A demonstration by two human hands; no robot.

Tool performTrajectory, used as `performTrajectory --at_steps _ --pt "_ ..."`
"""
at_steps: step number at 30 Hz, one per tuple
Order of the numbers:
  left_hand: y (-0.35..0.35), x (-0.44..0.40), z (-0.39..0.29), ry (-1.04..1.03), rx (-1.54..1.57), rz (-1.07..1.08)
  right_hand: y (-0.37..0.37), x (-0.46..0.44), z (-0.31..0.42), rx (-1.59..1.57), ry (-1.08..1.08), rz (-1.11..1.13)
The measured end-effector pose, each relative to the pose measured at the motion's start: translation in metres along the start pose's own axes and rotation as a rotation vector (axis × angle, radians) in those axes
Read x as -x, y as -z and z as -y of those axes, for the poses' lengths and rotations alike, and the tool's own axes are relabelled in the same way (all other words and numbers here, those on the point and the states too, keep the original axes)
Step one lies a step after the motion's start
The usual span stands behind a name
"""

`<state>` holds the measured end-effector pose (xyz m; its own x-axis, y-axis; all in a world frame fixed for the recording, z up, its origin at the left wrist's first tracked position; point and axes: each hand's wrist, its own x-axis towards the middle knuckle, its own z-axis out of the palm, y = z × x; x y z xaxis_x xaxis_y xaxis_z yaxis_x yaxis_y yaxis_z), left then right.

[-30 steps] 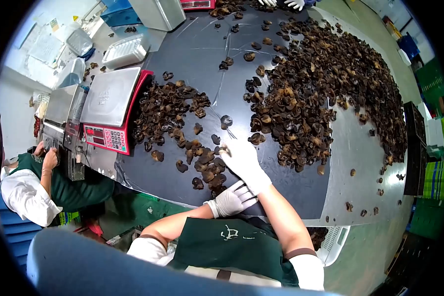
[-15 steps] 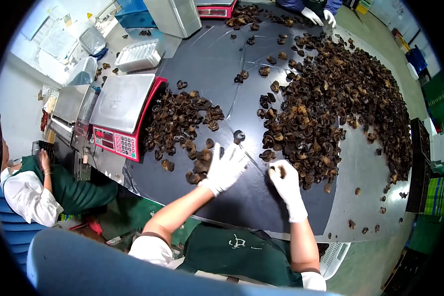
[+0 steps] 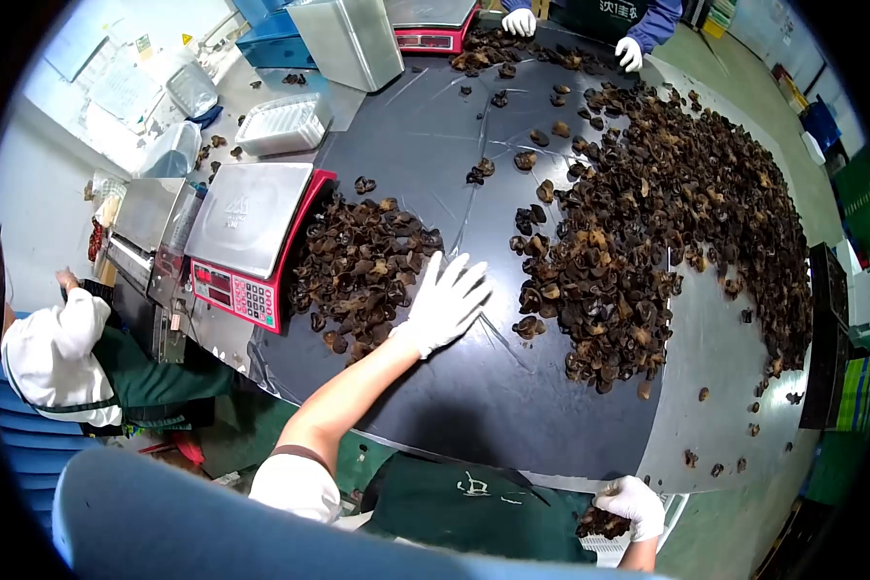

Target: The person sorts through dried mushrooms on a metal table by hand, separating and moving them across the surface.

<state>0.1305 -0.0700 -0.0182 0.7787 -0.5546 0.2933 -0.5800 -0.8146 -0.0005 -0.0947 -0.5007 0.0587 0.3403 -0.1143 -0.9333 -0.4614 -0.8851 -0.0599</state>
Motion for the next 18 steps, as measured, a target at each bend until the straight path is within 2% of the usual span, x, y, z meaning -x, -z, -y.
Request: performTrajectory --at_steps 2,5,8,10,14,18 --pt "-0.018 -0.009 0.003 -0.010 -0.043 0.028 -0.003 0.004 0.011 -0.259 0.149 -0.069" --pt "-0.006 -0.021 0.026 0.162 -0.021 0.175 -0.007 0.007 0.027 -0.288 0.212 -0.156" --pt "0.022 -0.018 0.063 0.302 -0.111 0.064 -0.014 -0.002 0.027 -0.267 0.266 -0.189" --pt "0.048 -0.010 0.086 0.382 0.035 -0.172 -0.018 -0.005 0.027 -0.231 0.211 -0.167" --pt "0.070 0.012 0.144 0.674 -0.038 0.154 -0.023 -0.004 0.034 -0.215 0.205 -0.176" --pt "0.059 0.035 0.163 0.704 0.019 0.378 -0.023 -0.003 0.036 -0.185 0.247 -0.176"
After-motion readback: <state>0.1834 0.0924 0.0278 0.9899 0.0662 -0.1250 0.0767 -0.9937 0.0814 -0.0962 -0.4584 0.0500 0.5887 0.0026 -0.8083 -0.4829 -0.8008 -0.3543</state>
